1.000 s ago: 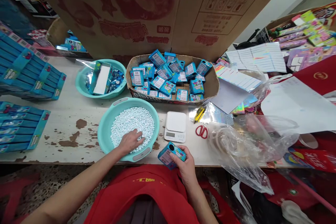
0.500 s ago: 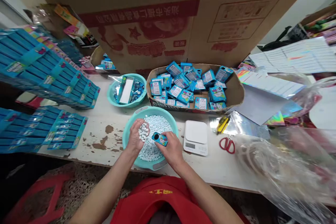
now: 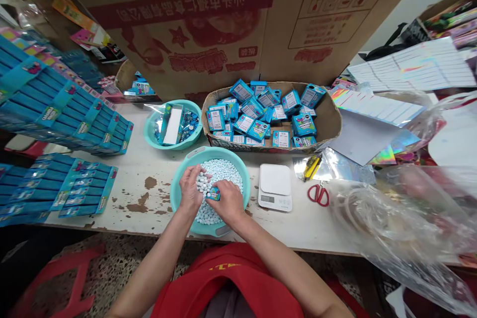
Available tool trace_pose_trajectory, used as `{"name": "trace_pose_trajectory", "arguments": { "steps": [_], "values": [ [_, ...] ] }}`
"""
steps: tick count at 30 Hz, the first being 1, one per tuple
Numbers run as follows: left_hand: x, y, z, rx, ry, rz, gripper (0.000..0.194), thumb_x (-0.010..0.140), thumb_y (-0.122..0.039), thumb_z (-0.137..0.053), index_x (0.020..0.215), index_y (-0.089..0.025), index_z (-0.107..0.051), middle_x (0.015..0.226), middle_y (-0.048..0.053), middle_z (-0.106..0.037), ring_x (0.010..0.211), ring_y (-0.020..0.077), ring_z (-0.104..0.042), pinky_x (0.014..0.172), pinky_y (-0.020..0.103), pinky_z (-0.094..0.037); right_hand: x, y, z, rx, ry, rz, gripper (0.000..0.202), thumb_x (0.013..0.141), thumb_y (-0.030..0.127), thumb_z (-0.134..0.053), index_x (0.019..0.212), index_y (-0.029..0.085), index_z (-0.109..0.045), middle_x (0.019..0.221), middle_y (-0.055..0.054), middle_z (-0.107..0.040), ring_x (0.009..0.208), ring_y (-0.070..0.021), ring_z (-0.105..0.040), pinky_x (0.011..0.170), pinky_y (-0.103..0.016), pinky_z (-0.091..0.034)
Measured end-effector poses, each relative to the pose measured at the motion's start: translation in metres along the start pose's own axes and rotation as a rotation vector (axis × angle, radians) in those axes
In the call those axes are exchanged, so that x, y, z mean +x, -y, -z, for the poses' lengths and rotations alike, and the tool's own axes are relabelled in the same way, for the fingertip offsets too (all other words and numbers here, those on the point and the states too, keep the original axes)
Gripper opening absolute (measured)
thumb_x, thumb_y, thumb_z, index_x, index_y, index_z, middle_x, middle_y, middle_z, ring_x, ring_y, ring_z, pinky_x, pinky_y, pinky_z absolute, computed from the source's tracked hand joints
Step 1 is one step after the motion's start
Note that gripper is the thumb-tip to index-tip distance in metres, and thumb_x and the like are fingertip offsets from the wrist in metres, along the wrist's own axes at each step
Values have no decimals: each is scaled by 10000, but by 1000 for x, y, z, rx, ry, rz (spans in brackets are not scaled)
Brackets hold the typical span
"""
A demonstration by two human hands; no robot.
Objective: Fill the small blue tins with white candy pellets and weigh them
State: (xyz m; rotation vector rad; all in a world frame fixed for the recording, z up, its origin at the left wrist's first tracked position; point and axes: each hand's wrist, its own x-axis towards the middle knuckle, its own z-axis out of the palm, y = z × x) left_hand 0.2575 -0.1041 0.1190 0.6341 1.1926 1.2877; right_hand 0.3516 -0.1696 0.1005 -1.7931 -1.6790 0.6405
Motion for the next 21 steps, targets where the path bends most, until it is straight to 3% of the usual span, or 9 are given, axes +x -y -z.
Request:
{"name": "trace_pose_trajectory", "arguments": {
  "steps": [7,15,21],
  "values": [
    [-4,4,-8,1,-6,50,353,666,-399,-699,886,-180,-532,697,-7,-643,534,143,-626,498,224,-453,3,-7,8,41,15,-25,261,677,256,-724,893,217,-583,872,-35,-647,857,-231,-595,726,-322,-420],
    [-4,5,-10,53,9,2,287,686,-387,-687,801,-159,-556,716,12,-646,511,113,-590,480,214,-443,6,-9,14,104,7,-23,246,680,219,-704,890,212,-576,882,-32,-644,867,-224,-593,750,-327,-432],
    [-6,0,-10,30,-2,-44,250,711,-370,-673,798,-175,-543,639,-34,-576,506,122,-599,487,220,-448,7,-4,15,139,14,-15,238,685,232,-695,891,219,-576,876,-30,-633,863,-221,-583,742,-324,-435]
  ]
}}
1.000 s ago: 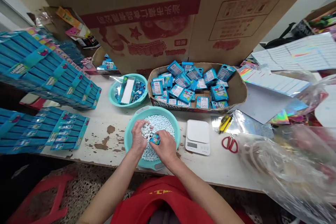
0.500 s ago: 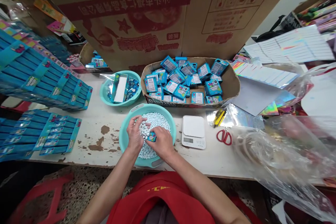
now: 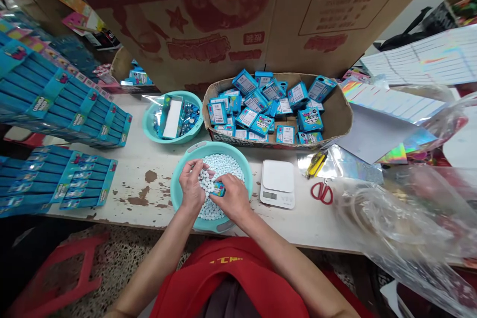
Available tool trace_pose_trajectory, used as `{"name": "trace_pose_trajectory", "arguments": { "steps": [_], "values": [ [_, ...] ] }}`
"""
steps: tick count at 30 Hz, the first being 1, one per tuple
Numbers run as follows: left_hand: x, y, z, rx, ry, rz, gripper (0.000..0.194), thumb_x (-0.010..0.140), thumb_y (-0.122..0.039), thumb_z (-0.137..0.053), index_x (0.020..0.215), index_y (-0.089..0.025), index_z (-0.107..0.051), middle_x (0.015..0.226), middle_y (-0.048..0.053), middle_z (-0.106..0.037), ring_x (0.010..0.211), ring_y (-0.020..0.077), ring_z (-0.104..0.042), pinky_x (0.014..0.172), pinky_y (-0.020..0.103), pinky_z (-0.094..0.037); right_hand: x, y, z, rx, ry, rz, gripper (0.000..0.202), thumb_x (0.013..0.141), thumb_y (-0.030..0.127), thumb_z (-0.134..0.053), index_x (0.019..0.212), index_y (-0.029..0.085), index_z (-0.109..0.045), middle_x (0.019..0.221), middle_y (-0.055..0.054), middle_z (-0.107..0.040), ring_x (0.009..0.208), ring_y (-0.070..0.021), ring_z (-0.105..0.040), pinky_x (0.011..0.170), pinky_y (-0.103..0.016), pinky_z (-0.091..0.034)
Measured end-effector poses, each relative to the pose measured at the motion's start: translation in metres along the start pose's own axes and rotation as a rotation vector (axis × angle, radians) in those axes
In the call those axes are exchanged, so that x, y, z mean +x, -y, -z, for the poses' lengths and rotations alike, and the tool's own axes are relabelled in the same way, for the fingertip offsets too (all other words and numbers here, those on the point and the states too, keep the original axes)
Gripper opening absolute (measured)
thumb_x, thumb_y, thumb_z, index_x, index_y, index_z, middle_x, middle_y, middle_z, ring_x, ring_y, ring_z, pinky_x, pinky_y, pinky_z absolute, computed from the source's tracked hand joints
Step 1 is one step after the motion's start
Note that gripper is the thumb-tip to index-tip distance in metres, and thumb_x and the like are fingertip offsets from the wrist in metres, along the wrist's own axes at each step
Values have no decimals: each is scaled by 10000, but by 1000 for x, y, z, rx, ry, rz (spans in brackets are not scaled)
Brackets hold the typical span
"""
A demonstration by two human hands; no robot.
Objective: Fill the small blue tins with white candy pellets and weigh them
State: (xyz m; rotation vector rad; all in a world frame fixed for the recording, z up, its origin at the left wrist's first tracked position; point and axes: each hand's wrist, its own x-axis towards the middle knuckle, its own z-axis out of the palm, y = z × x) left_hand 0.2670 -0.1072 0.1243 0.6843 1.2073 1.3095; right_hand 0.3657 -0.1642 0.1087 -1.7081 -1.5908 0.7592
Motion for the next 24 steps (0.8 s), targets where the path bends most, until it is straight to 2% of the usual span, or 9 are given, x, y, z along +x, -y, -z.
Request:
{"name": "trace_pose_trajectory", "arguments": {
  "steps": [3,10,13,15,18,21,24],
  "values": [
    [0,-1,2,36,36,-55,223,707,-334,-680,787,-171,-551,670,-34,-573,518,109,-602,507,213,-448,1,3,0,6,-13,-10,232,685,245,-700,877,217,-575,859,-28,-623,833,-214,-579,721,-316,-432],
    [-1,0,5,35,44,-4,223,708,-323,-679,803,-178,-539,586,-47,-557,511,126,-607,520,219,-447,0,4,-2,52,3,-8,249,681,213,-700,898,220,-578,885,-28,-627,862,-216,-582,751,-323,-435],
    [-5,-3,3,52,7,6,234,699,-332,-679,810,-179,-541,668,-25,-602,534,129,-620,518,218,-447,0,5,-1,38,26,-12,238,677,198,-698,879,217,-574,865,-28,-618,851,-219,-577,735,-321,-436],
    [-7,-6,1,40,27,27,236,707,-354,-666,807,-184,-537,715,-21,-609,532,122,-614,499,215,-437,-1,6,0,39,31,5,231,684,204,-694,882,220,-575,867,-27,-616,855,-217,-575,733,-319,-435],
    [-7,-7,0,21,95,-6,223,725,-368,-646,769,-184,-528,619,-42,-556,469,101,-561,465,206,-410,-3,4,0,56,35,1,229,682,227,-708,872,219,-581,852,-21,-618,835,-211,-578,721,-311,-434],
    [-6,-4,1,34,92,-44,209,738,-355,-637,740,-178,-526,571,-48,-524,436,85,-519,449,200,-394,-6,2,-4,112,58,-34,222,667,232,-725,841,215,-589,816,-9,-620,789,-199,-587,690,-296,-433],
    [-9,-2,1,9,117,-70,183,767,-344,-609,750,-181,-525,564,-45,-519,454,97,-536,458,206,-400,-7,0,-9,139,-3,-21,241,668,219,-722,870,212,-592,847,-13,-623,821,-199,-586,717,-297,-430]
  ]
}}
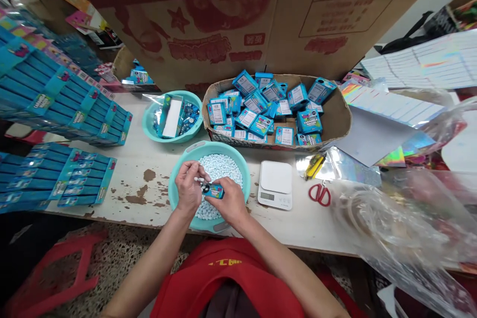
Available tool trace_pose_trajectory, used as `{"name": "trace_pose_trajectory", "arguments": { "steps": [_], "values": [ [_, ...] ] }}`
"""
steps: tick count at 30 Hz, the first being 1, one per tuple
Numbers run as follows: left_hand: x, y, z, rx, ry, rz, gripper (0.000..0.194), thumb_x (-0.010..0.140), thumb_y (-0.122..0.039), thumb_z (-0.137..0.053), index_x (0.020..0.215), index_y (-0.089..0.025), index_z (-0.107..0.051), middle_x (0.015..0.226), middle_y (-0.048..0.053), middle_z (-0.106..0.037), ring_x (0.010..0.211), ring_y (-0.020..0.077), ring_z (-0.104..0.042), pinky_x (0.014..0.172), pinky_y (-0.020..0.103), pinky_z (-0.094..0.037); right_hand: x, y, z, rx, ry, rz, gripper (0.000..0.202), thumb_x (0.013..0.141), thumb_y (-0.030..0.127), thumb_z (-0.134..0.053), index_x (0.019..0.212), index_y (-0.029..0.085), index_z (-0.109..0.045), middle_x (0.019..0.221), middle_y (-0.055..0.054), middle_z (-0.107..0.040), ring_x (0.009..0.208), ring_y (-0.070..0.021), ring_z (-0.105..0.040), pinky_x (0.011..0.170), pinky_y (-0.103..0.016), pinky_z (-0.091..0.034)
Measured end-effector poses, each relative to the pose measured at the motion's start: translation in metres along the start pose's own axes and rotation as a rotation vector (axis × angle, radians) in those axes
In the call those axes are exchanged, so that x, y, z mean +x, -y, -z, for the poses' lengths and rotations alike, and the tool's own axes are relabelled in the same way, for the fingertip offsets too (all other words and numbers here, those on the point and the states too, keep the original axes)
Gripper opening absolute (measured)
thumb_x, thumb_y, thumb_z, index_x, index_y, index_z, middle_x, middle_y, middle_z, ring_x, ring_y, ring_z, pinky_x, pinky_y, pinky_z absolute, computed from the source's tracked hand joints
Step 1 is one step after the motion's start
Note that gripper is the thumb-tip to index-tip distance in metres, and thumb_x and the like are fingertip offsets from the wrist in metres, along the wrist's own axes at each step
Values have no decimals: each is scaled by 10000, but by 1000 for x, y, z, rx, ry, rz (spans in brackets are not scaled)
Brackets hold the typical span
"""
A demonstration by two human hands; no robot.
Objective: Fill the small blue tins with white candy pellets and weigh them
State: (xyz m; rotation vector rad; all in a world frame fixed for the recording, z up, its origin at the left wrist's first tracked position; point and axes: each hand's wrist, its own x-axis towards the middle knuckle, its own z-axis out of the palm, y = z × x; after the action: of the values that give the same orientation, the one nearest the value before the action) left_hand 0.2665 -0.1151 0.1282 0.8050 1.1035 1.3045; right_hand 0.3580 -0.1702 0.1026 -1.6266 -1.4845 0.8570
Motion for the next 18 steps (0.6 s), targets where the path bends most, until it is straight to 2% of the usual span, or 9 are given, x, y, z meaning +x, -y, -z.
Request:
{"name": "trace_pose_trajectory", "arguments": {
  "steps": [3,5,10,18],
  "values": [
    [-4,-1,-1,-22,81,74,184,764,-336,-608,725,-176,-525,526,-48,-493,430,95,-521,429,196,-366,1,-4,-3,-32,-23,1,160,682,197,-695,792,208,-579,790,-4,-606,778,-191,-575,687,-286,-421],
    [-5,-4,-1,-36,91,105,186,760,-337,-608,719,-175,-527,514,-50,-482,410,91,-503,413,194,-344,0,-6,-3,2,-24,-4,164,681,206,-706,787,209,-581,772,3,-604,763,-184,-575,685,-283,-424],
    [-2,-7,0,-33,32,13,195,746,-359,-614,726,-180,-538,552,-38,-505,446,99,-519,439,206,-375,-5,-11,1,81,-110,20,296,663,249,-761,912,217,-603,868,-24,-632,853,-207,-588,762,-321,-437],
    [-7,11,-4,32,87,20,217,750,-381,-600,694,-181,-539,554,-24,-509,494,115,-547,478,217,-405,0,-16,-9,50,-55,-2,223,669,220,-736,841,213,-595,809,-4,-610,796,-189,-576,705,-291,-439]
  ]
}}
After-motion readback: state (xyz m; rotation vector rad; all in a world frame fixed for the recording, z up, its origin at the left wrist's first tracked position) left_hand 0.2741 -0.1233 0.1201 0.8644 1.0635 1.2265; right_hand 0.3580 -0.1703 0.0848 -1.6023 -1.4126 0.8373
